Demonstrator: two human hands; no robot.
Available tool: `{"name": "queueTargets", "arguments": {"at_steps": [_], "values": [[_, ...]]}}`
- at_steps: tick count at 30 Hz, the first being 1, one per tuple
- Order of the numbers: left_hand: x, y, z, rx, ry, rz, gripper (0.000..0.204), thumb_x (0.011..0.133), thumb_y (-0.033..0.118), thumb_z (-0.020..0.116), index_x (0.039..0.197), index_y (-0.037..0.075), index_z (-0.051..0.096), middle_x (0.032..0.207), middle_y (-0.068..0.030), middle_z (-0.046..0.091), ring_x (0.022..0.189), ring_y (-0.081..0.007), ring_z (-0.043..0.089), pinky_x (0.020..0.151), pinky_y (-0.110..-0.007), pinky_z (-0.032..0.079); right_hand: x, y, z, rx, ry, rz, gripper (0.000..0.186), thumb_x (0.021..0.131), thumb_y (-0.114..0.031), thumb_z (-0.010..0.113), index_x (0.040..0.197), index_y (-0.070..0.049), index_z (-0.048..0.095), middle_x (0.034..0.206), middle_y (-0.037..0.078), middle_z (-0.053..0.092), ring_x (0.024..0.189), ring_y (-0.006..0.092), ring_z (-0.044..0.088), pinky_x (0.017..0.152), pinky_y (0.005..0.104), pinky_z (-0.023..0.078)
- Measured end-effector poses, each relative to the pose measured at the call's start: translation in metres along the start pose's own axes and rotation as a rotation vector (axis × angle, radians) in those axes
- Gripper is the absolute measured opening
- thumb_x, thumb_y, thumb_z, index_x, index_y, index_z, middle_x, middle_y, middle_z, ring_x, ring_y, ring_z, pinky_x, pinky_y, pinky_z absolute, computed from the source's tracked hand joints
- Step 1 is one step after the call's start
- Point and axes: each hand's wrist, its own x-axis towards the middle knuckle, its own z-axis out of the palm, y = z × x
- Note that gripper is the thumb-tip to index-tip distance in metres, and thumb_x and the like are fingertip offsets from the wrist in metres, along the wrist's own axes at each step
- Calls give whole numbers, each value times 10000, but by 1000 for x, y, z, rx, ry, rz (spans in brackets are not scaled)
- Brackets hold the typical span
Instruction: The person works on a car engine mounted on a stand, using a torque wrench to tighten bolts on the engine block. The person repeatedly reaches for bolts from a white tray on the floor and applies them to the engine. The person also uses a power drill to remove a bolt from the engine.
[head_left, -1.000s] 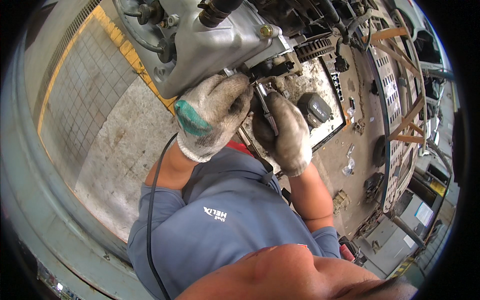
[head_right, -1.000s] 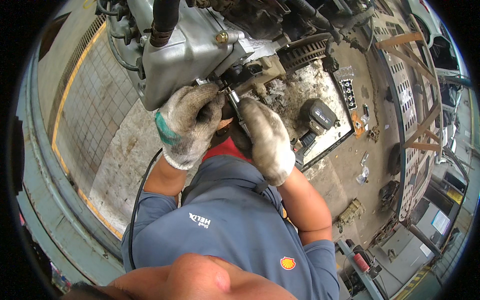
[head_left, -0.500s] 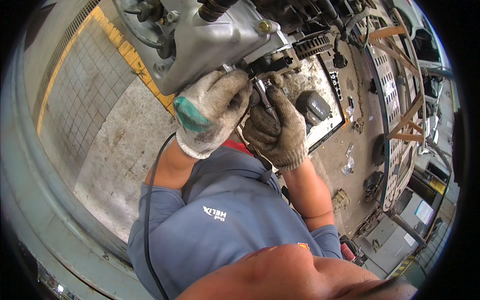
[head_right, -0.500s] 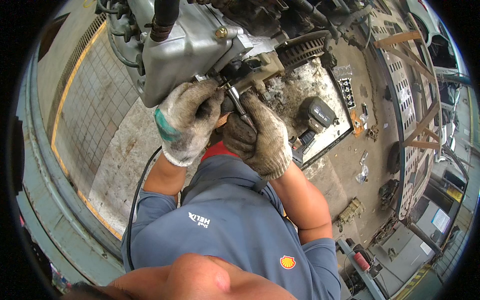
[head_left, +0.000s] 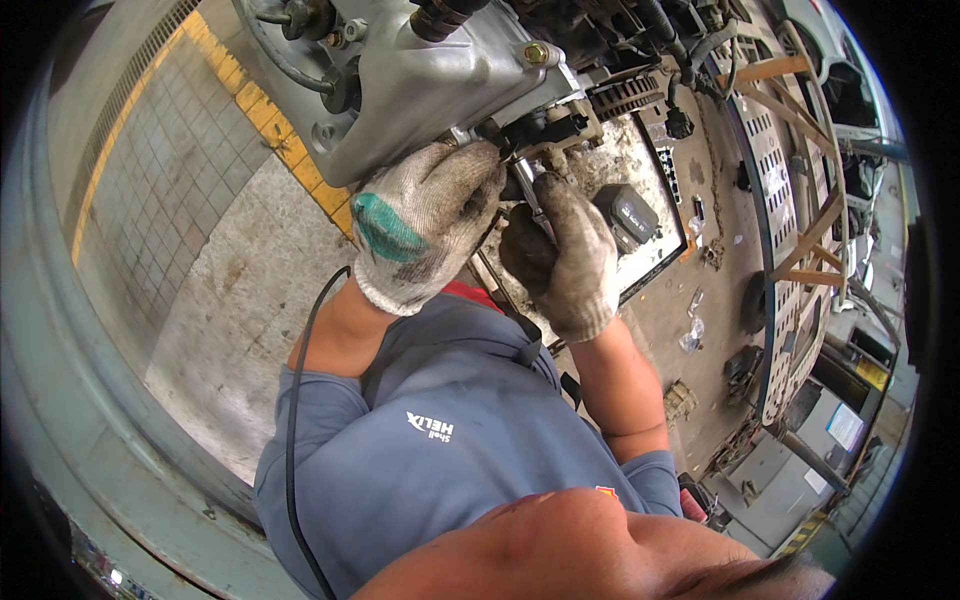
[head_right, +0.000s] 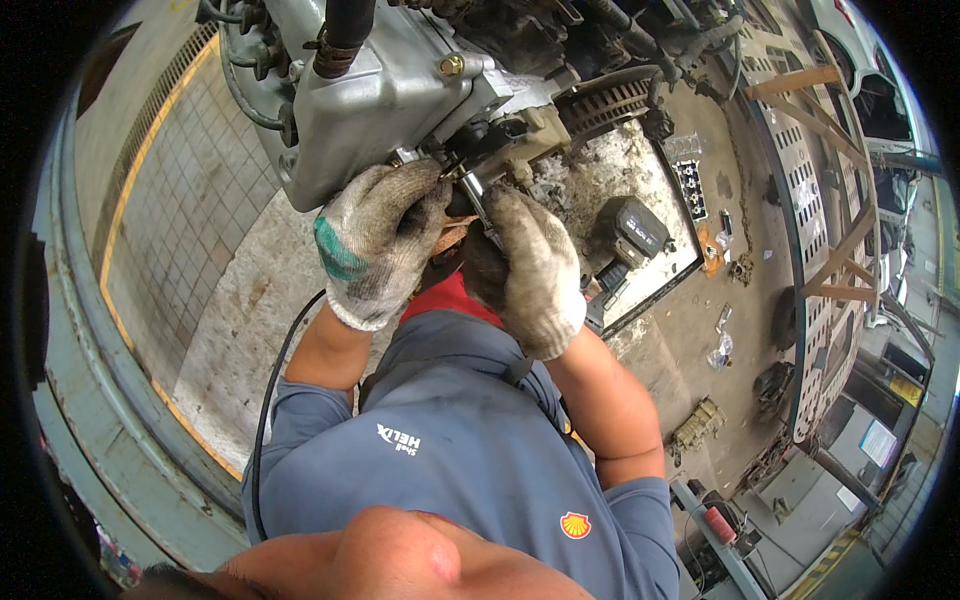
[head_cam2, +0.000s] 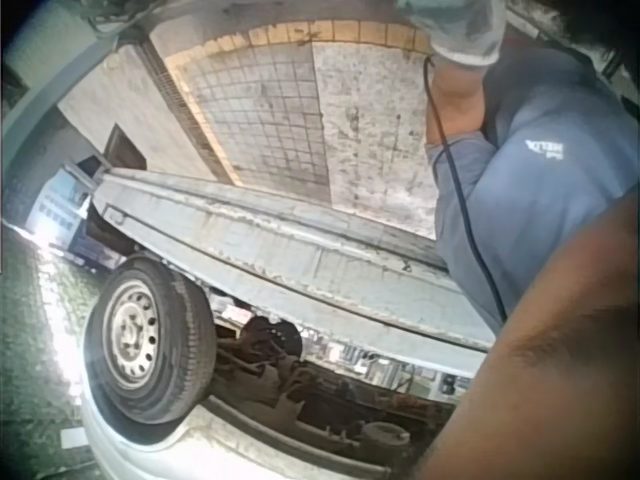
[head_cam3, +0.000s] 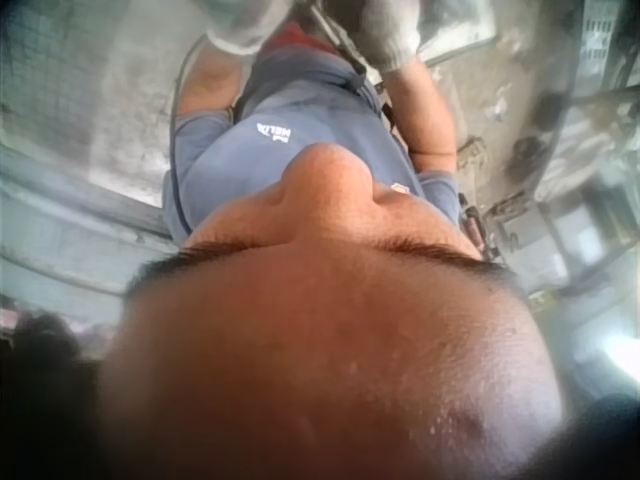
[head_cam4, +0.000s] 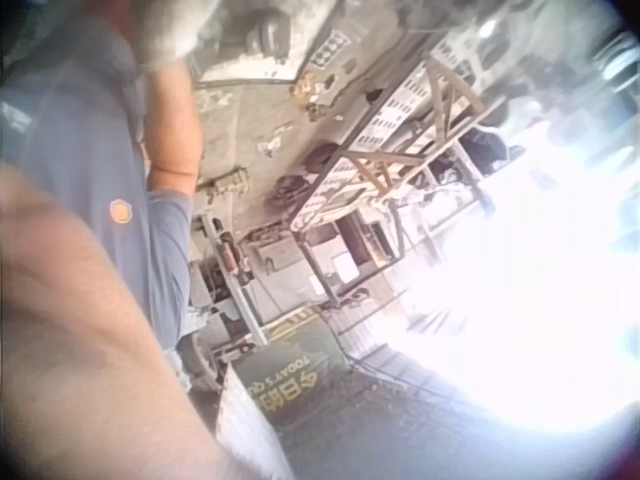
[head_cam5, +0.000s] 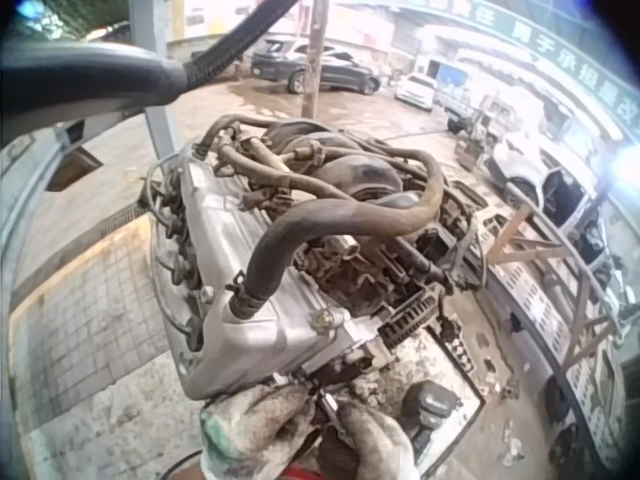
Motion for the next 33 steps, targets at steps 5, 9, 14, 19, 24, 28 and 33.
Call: {"name": "queueTargets", "arguments": {"at_steps": [5,9,14,19,24,28,33], "values": [[1,3,0,-38,-6,-40,265,801,-10,812,1045,54,732,900,-154,716,764,-343,705,677,-404,578,4,12,-10,846,-339,294,254,1065,-283,518,1087,-47,609,647,34,496,536,139,461,501,282,381],[0,2,-1,-29,-7,-36,260,807,-15,801,1050,44,730,921,-160,719,775,-345,709,692,-400,585,2,-8,1,631,-284,279,234,1061,-291,522,1054,-66,584,624,-4,413,509,102,358,484,265,305],[2,2,-4,9,-46,52,265,808,-14,789,1061,34,728,934,-167,720,797,-349,715,709,-403,592,-1,-15,8,-474,19,-168,238,1023,-174,598,1201,-16,600,805,89,668,646,174,611,615,330,513],[1,4,-5,8,-69,-30,282,804,-7,795,1076,19,725,959,-174,725,810,-352,718,716,-411,593,-4,-25,12,-1383,106,-685,466,898,-161,742,1308,3,592,902,207,731,792,416,704,753,465,573],[-11,2,3,-148,-15,-142,285,843,11,794,1116,21,713,996,-173,733,860,-324,728,770,-392,590,-1,-2,10,-1071,167,-745,486,918,-171,724,1340,20,579,955,195,716,788,354,697,756,429,570],[-31,3,12,-241,70,-253,255,908,20,763,1153,5,696,1078,-154,736,931,-267,730,830,-364,586,-17,-6,25,-548,175,-366,374,1030,-137,589,1354,49,570,1025,114,690,832,202,666,785,330,564],[-37,10,7,-587,-136,-429,270,1005,37,596,1255,-53,644,1174,-206,700,1099,-314,687,946,-396,561,2,4,12,-986,177,-797,414,963,-78,642,1360,31,606,1124,210,702,936,326,692,885,378,543]]}}
